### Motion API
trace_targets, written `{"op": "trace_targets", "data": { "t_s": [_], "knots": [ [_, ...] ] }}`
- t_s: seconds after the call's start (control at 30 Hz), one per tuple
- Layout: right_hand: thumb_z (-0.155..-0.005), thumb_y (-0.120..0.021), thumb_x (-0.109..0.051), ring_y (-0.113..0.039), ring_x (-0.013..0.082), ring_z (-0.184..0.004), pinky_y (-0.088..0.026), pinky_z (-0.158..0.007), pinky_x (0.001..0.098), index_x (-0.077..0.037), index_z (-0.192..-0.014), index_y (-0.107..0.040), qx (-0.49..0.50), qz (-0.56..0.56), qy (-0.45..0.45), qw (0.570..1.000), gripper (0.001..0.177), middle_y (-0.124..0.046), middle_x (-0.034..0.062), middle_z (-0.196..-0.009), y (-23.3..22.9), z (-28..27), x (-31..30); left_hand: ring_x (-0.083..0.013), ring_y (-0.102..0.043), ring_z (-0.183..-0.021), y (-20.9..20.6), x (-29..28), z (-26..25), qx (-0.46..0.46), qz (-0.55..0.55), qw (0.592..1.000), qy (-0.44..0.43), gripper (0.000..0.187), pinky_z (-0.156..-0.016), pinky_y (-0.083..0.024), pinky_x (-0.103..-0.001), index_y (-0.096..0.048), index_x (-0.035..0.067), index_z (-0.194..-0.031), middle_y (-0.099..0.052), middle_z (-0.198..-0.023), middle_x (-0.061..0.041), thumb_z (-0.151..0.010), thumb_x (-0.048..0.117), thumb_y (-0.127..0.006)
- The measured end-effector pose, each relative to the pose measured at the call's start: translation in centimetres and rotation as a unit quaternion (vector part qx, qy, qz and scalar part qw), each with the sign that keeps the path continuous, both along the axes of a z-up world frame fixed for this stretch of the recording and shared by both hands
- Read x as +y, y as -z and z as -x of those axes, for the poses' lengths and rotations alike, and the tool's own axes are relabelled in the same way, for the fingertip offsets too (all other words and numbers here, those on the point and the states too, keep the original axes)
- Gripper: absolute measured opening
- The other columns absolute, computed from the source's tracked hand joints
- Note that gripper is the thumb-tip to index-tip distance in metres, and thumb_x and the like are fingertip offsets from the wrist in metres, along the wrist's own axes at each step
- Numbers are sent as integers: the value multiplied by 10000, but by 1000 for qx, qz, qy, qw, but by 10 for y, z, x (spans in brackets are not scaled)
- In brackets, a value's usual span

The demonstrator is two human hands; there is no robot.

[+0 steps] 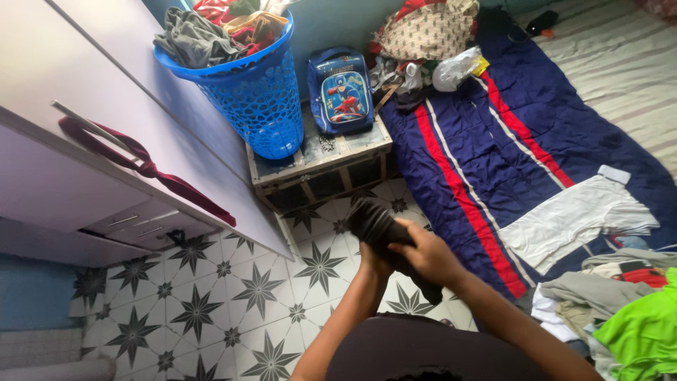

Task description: The person folds several items of clothing including a black garment, a white t-shirt, a green item, and a pair of red and white shorts, then places each folded item onto a shelf in a closet.

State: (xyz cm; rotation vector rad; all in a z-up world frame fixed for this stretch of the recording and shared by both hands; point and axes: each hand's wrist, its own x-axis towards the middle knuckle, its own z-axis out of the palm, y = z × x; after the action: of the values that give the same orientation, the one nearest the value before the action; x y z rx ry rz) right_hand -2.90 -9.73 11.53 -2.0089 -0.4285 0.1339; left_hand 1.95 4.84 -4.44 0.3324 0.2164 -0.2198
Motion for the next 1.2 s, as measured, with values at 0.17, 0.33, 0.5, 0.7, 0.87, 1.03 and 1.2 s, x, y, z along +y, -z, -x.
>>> {"op": "trace_targets", "data": {
  "t_s": [0.17, 0.33, 0.5, 0.7, 0.87, 1.03, 1.2],
  "knots": [
    [-1007, -616, -266, -637, 106, -1019, -520, -906, 283, -39, -1311, -628, 142, -166, 39, 975, 380, -722, 30, -1124, 29, -35, -33, -298, -615, -1213, -82, 28, 18, 27, -98, 979, 179, 979, -996, -511, -519, -509, 143, -1467, -615, -1376, -95, -851, 859, -250],
    [-1012, -606, -265, -621, 100, -1012, -505, -876, 268, -24, -1348, -610, 188, -229, 77, 952, 413, -694, 41, -1141, 14, -35, -43, -315, -534, -1290, -104, 40, 33, -18, -252, 938, 236, 1039, -1009, -459, -488, -430, 135, -1562, -551, -1477, -106, -867, 890, -268],
    [-1009, -568, -284, -651, 121, -1081, -518, -930, 273, -12, -1367, -591, 250, -290, 27, 923, 450, -706, 61, -1215, -1, -20, -26, -254, -497, -1101, -94, 37, 37, -68, -291, 937, 181, 1055, -891, -383, -398, -467, 72, -1600, -590, -1394, -118, -942, 878, -294],
    [-1018, -601, -222, -595, 167, -1249, -466, -1059, 312, 50, -1400, -536, 37, -209, -51, 976, 474, -635, 129, -1364, 56, -6, -13, -174, -645, -1089, -73, 28, 29, 3, -100, 992, 79, 766, -937, -558, -351, -580, 120, -1365, -677, -1175, -39, -957, 736, -377],
    [-1050, -518, -211, -647, 171, -1145, -514, -994, 304, 1, -1319, -639, 320, -362, 20, 875, 363, -691, 135, -1268, 94, -16, 11, -211, -652, -1022, -58, 23, 35, -119, -75, 987, 76, 294, -897, -560, -327, -645, 13, -1240, -676, -1140, -102, -1101, 268, -597],
    [-976, -652, -94, -717, 213, -1017, -575, -895, 306, -11, -1143, -687, -54, -89, 137, 985, 189, -655, 141, -1107, 53, -12, 5, -206, -686, -960, -71, 7, 30, -57, -58, 995, 56, 287, -853, -589, -313, -677, 8, -1138, -713, -1072, -106, -1002, 230, -557],
    [-988, -649, -230, -745, 289, -1047, -584, -869, 366, -55, -1203, -691, -84, 22, 123, 989, 281, -725, 135, -1133, -10, 2, -14, -228, -655, -985, -41, -20, 13, -138, -183, 973, -14, 190, -871, -560, -360, -645, 18, -1226, -669, -1125, -99, -1081, 142, -636]
  ]
}}
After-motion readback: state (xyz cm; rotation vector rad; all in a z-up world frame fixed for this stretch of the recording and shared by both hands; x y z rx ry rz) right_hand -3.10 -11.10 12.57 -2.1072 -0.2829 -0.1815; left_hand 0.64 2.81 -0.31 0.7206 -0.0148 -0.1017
